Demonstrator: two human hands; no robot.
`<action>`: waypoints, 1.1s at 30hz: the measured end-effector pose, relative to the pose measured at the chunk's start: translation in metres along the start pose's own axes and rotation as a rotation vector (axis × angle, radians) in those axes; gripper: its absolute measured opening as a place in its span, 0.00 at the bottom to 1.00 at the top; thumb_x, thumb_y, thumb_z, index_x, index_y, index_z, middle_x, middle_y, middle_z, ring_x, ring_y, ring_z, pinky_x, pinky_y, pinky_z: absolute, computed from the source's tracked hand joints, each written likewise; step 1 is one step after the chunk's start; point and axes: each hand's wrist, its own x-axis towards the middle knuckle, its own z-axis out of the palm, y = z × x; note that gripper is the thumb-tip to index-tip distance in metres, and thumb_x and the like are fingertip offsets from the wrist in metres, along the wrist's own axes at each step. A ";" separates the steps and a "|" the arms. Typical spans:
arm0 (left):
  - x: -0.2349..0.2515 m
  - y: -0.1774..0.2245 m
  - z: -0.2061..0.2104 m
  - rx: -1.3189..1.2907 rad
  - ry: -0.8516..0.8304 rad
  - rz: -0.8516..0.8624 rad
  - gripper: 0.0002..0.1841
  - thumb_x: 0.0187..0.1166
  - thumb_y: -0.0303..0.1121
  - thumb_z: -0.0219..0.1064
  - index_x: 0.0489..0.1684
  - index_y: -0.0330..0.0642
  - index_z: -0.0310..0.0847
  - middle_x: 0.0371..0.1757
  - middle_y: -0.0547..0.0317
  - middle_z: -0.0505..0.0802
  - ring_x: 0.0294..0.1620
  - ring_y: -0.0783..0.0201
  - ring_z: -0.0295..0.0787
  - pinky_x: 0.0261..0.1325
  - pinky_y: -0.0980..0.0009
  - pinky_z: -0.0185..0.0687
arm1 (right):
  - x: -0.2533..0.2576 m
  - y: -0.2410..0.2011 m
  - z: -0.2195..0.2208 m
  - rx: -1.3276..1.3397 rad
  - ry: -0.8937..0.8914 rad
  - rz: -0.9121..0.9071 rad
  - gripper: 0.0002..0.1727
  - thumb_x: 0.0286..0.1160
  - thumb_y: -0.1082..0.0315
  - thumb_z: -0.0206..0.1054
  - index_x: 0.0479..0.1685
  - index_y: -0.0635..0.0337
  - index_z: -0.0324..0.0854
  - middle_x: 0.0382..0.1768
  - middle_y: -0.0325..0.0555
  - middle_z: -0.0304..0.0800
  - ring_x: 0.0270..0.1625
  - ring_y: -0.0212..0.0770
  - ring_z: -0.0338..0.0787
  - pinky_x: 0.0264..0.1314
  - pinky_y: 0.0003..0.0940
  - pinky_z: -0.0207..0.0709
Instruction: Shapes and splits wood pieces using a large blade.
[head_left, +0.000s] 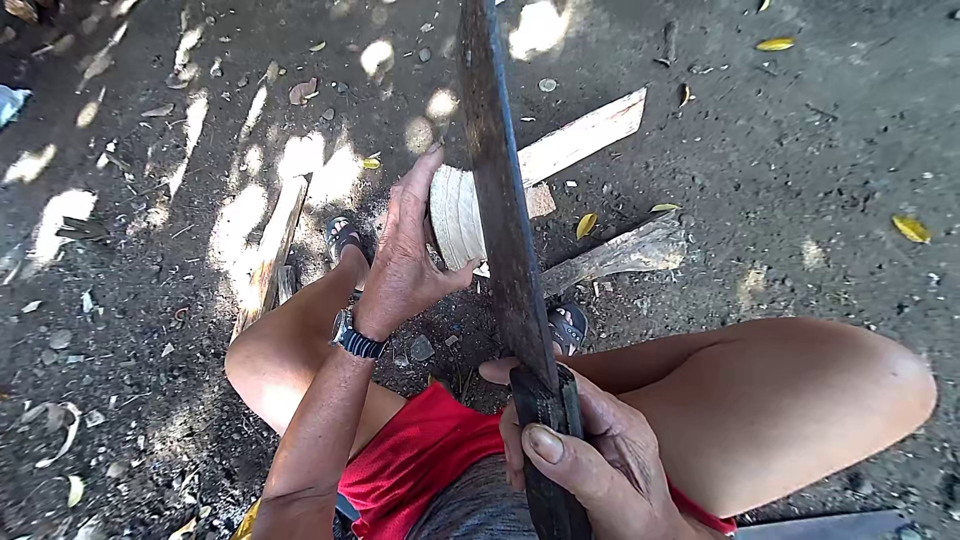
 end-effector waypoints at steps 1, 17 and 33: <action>0.000 0.000 0.000 -0.002 0.003 -0.007 0.67 0.45 0.30 0.91 0.96 0.50 0.46 0.89 0.47 0.64 0.83 0.53 0.70 0.80 0.58 0.75 | 0.000 0.001 0.000 -0.006 0.002 -0.002 0.28 0.88 0.50 0.61 0.72 0.67 0.77 0.31 0.41 0.90 0.26 0.31 0.89 0.25 0.28 0.89; 0.002 0.000 -0.005 -0.025 0.006 0.015 0.66 0.45 0.27 0.89 0.95 0.46 0.46 0.88 0.45 0.65 0.81 0.54 0.72 0.78 0.61 0.79 | 0.005 0.010 0.001 -0.045 -0.008 -0.040 0.30 0.88 0.49 0.60 0.71 0.68 0.77 0.33 0.40 0.90 0.28 0.30 0.89 0.27 0.27 0.88; -0.022 0.017 -0.006 0.075 0.043 -0.125 0.66 0.59 0.33 0.86 0.98 0.50 0.32 0.96 0.50 0.52 0.91 0.52 0.60 0.86 0.52 0.71 | 0.009 0.010 -0.001 -0.025 -0.018 -0.039 0.28 0.88 0.50 0.60 0.70 0.67 0.78 0.31 0.40 0.89 0.27 0.32 0.89 0.26 0.29 0.89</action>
